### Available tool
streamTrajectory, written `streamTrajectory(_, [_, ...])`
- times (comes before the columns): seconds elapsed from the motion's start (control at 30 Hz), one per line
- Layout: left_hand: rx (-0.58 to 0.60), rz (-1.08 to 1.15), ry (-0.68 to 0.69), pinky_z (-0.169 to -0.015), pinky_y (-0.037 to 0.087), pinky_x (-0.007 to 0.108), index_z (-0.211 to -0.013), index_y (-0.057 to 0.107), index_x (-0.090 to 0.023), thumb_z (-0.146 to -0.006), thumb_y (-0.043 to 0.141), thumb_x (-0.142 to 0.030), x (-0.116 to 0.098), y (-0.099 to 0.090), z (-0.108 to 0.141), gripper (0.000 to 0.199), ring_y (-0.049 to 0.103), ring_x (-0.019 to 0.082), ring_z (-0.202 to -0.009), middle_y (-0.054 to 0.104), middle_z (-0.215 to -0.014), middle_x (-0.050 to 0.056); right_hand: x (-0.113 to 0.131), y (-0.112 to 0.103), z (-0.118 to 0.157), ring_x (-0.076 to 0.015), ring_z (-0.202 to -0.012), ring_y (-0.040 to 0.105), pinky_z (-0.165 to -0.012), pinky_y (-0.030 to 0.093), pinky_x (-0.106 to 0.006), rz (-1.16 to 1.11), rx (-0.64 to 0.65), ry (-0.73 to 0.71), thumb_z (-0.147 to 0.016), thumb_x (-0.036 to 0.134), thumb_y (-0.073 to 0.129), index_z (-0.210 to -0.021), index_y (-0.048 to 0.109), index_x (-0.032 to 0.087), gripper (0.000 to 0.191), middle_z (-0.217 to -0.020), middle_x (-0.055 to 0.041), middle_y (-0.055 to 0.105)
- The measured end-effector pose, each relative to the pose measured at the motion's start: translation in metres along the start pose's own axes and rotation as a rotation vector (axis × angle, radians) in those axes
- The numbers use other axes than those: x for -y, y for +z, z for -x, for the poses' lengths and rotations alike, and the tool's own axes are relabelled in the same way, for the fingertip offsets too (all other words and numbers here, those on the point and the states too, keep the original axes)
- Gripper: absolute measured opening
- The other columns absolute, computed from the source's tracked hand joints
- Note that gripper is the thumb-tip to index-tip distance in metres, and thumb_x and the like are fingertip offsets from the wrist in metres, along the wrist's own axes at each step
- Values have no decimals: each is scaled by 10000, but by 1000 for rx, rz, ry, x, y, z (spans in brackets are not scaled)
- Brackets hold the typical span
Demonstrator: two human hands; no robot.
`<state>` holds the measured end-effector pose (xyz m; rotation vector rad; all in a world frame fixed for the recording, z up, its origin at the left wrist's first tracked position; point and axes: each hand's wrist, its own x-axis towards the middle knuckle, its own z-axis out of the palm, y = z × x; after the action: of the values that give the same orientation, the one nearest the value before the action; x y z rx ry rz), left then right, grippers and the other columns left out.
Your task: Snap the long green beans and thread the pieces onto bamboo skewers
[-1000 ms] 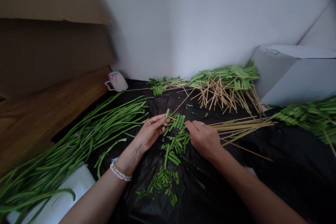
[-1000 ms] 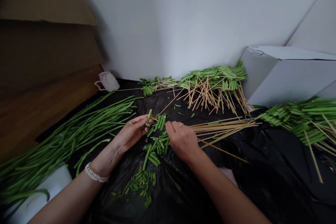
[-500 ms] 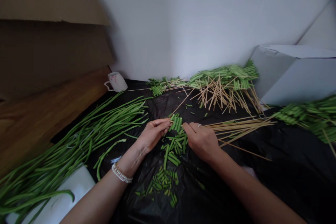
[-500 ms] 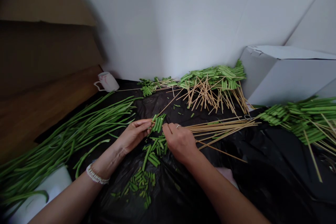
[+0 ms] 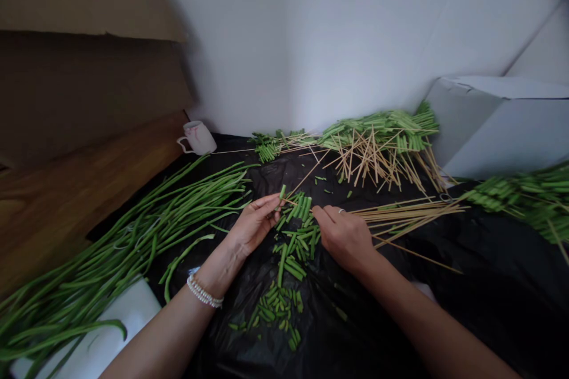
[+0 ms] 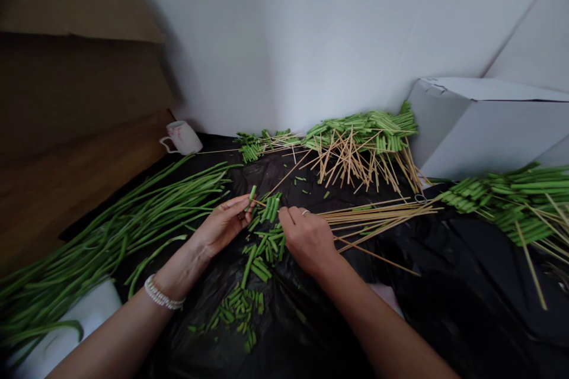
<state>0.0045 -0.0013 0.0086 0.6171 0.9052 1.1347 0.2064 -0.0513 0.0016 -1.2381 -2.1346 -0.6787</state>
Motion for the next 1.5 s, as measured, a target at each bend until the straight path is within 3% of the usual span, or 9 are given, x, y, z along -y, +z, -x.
streamTrajectory(0.37, [-17,-48,24,-637,500,157,-815,770,-111,-611,861,-116,2,-1,-1,224,633,77,-687,740,-777,52,3,0,1,-159,-627,513,-572,279,-294,-4,41,11,-865,55,495,-915,678,149,212,-690,-21,592])
streamTrajectory(0.57, [-20,-152,131,-673,498,200,-826,778,-122,-551,904,-229,7,0,0,321,629,94,-680,744,-764,51,4,2,2,-160,-610,507,-564,271,-300,-21,54,21,-848,45,506,-897,675,147,204,-685,-20,592])
streamTrajectory(1.1, [58,-76,-64,-584,502,150,-782,745,-92,-616,868,-141,3,-1,1,213,604,64,-614,703,-728,48,7,2,4,-152,-632,500,-567,281,-299,-36,72,22,-857,51,495,-941,662,143,209,-705,-24,600])
streamTrajectory(1.5, [96,-92,-90,-597,505,156,-781,740,-87,-625,866,-150,3,-1,3,210,611,68,-631,703,-740,50,8,2,4,-159,-642,499,-579,287,-303,-59,96,26,-860,70,509,-915,655,156,178,-714,-22,596])
